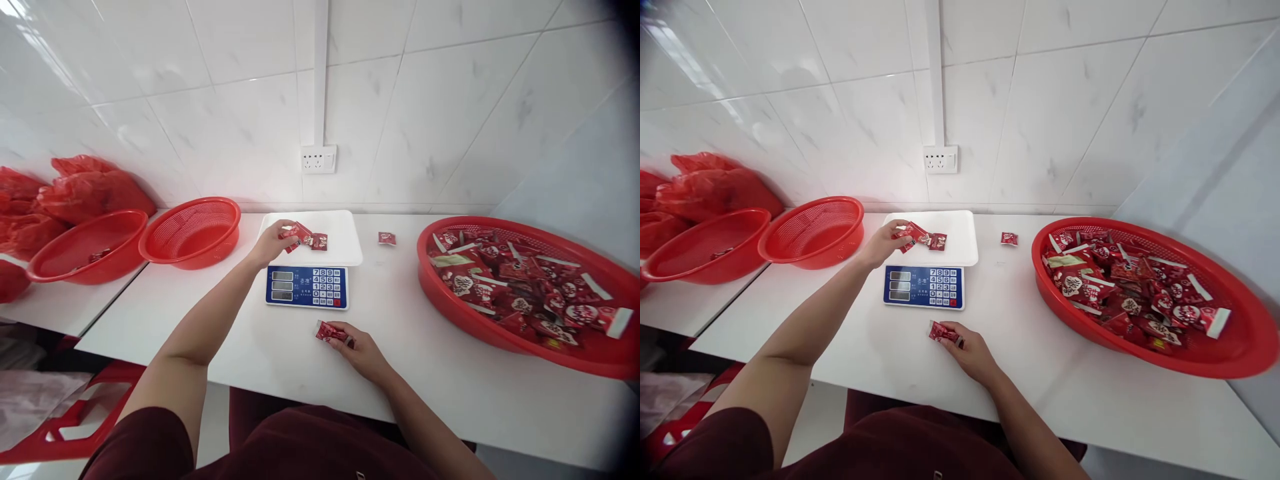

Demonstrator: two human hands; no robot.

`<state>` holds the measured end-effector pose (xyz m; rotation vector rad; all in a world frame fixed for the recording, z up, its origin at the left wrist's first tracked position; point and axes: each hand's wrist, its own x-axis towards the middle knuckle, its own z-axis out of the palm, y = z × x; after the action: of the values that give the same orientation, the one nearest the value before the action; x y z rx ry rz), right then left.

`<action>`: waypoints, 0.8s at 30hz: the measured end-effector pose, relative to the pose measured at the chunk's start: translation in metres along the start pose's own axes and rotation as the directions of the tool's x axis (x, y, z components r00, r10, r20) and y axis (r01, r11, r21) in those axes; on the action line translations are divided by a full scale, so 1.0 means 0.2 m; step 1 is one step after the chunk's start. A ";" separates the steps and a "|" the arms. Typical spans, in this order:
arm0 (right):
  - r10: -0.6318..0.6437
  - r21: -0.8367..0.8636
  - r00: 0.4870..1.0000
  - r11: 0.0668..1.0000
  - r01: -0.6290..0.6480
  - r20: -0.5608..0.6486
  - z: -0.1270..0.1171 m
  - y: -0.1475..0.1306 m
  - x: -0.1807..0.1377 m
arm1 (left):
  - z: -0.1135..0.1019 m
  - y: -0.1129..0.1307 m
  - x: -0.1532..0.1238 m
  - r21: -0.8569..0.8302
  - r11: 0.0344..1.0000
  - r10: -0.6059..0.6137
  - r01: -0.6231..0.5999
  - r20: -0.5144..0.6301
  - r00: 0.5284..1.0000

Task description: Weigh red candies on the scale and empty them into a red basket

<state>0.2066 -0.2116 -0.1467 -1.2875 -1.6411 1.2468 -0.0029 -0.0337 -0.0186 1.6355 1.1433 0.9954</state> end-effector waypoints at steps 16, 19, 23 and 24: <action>0.012 0.002 1.000 1.000 -0.012 0.015 0.00 -0.01 0.00 | -0.57 -0.12 -0.06 0.350 0.932 0.108 0.095 -0.520 0.847; 0.001 0.005 1.000 1.000 -0.001 0.008 0.00 0.00 0.00 | -0.71 -0.15 -0.05 0.542 0.794 0.144 0.275 -0.607 0.781; 0.002 0.003 1.000 1.000 -0.002 0.012 0.00 0.00 0.00 | -0.87 -0.19 -0.03 0.625 0.672 0.168 0.398 -0.652 0.740; 0.005 0.002 1.000 1.000 -0.005 0.013 0.00 0.00 0.00 | -0.91 -0.20 -0.03 0.628 0.653 0.163 0.424 -0.662 0.731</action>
<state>0.2060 -0.2113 -0.1465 -1.2854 -1.6458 1.2625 -0.1838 0.0072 -0.0051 1.7712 2.4356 1.1178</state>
